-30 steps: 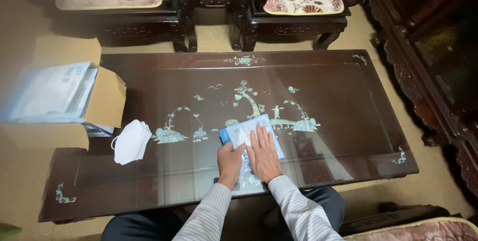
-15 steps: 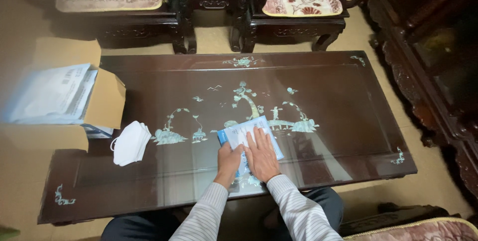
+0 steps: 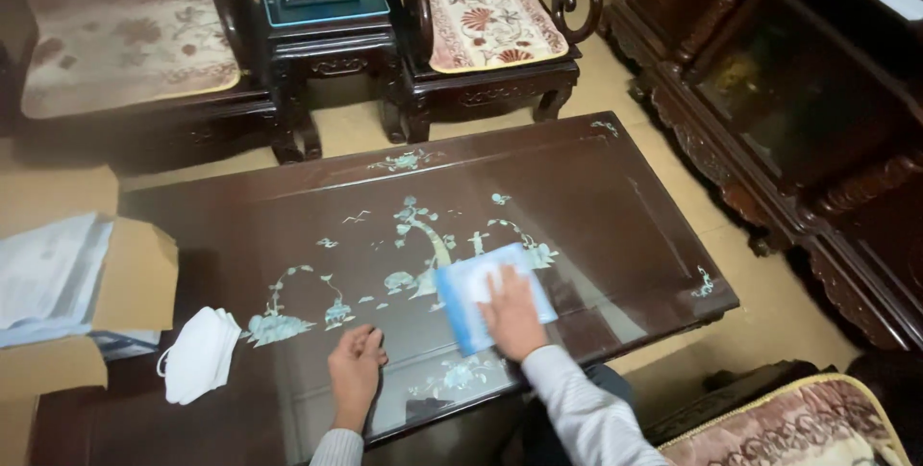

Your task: The person sits on the floor and repeatedly picks up white face masks, folds them, and places them into blue plastic packets. The packets are then placed into a cardboard box on the table.

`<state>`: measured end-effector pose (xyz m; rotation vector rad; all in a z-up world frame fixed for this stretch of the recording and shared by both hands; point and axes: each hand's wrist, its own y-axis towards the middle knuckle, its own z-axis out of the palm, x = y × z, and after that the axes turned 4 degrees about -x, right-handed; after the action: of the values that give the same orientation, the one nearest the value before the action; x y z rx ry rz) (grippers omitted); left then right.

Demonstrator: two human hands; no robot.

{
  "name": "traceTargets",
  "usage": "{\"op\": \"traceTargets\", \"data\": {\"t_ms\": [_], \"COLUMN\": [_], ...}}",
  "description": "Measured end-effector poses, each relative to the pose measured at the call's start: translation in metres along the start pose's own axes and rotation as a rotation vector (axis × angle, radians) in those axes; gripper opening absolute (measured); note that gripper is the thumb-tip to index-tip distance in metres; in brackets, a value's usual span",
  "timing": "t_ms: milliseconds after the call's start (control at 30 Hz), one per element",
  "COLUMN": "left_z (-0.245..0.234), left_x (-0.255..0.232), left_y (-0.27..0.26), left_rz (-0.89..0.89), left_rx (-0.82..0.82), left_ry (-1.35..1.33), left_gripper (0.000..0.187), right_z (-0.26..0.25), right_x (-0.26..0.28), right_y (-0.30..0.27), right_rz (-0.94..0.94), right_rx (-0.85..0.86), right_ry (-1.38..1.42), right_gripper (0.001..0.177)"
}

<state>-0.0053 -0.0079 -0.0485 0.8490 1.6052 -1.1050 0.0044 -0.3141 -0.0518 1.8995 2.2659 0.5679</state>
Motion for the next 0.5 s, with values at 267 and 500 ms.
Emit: {"op": "traceTargets", "data": {"t_ms": [267, 500], "left_z": [0.022, -0.063], "left_x": [0.092, -0.006], "left_y": [0.049, 0.027], "left_rz": [-0.332, 0.257], "left_rx": [0.089, -0.208], "left_ry": [-0.774, 0.129], "left_gripper": [0.011, 0.018], "right_z": [0.044, -0.014], "right_x": [-0.168, -0.116], "right_y": [-0.055, -0.043], "right_rz": [-0.059, 0.102], "right_rx": [-0.147, -0.154], "right_ry": [-0.137, -0.229], "right_gripper": [0.057, 0.054]}}
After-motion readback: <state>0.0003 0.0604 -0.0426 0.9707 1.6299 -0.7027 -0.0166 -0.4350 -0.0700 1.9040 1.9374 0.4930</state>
